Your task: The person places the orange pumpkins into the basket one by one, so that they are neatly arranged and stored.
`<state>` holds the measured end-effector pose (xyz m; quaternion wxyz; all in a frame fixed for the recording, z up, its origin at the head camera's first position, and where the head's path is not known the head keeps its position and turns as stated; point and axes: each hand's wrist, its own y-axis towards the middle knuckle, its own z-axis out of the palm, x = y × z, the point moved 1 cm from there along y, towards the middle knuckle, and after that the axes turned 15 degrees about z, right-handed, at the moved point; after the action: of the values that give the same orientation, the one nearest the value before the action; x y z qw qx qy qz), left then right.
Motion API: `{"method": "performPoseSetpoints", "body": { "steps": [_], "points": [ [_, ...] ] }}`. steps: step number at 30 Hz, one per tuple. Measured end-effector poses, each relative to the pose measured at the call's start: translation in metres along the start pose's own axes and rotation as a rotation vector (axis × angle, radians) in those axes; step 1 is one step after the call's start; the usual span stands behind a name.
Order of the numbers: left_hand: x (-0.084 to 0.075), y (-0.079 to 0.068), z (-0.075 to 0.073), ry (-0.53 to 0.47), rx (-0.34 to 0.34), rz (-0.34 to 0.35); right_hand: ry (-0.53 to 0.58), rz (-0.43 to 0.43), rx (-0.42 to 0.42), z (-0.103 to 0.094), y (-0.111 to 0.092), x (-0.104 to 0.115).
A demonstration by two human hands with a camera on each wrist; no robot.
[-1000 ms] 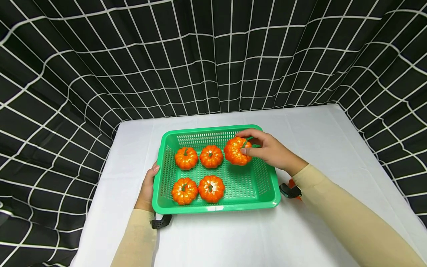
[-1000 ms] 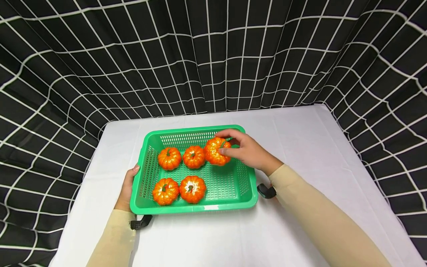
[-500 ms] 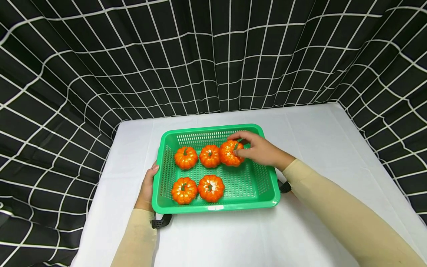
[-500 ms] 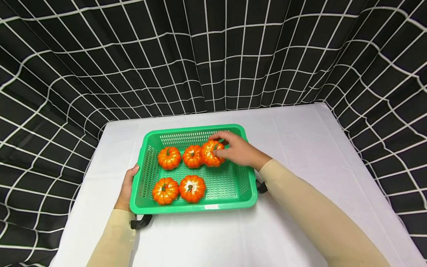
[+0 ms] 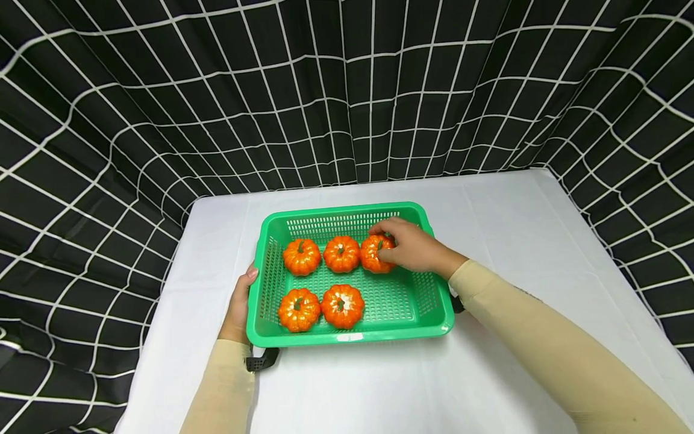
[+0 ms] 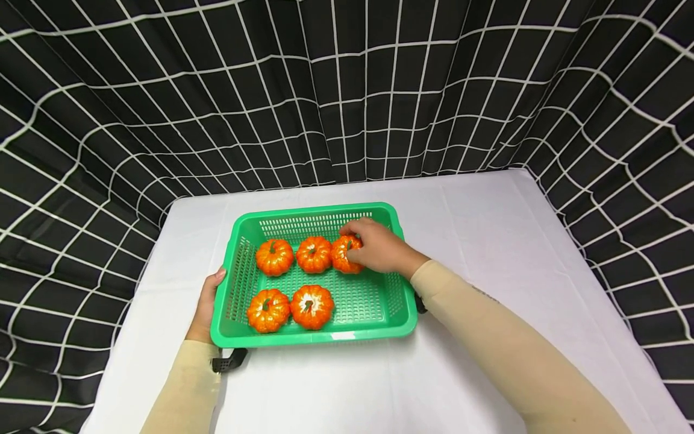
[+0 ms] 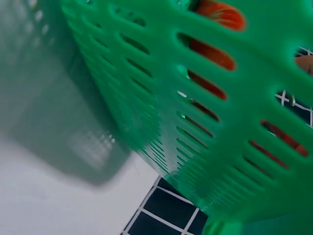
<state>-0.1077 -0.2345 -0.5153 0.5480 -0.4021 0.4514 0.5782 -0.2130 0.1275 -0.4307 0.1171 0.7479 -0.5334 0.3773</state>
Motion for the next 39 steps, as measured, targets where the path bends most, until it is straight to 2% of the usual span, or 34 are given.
{"method": "performPoseSetpoints", "body": {
  "steps": [16, 22, 26, 32, 39],
  "points": [
    [0.003, 0.0017, -0.0021, 0.009, 0.013, 0.006, -0.133, 0.056, -0.005, 0.0041, 0.0038, 0.0065],
    [0.002, 0.0017, -0.001, 0.032, 0.014, 0.017, -0.139, 0.08, -0.002, 0.0059, 0.0046, 0.0049],
    [0.0019, 0.001, -0.0006, 0.04, 0.012, 0.024, -0.121, 0.094, -0.003, 0.0064, 0.0043, 0.0043],
    [0.0014, -0.0012, -0.0007, 0.01, -0.006, -0.005, -0.066, 0.089, -0.022, 0.0063, 0.0032, 0.0045],
    [0.0015, 0.0006, -0.0004, 0.005, -0.015, -0.016, 0.082, 0.072, -0.052, 0.0007, 0.0016, -0.0009]
  ]
}}
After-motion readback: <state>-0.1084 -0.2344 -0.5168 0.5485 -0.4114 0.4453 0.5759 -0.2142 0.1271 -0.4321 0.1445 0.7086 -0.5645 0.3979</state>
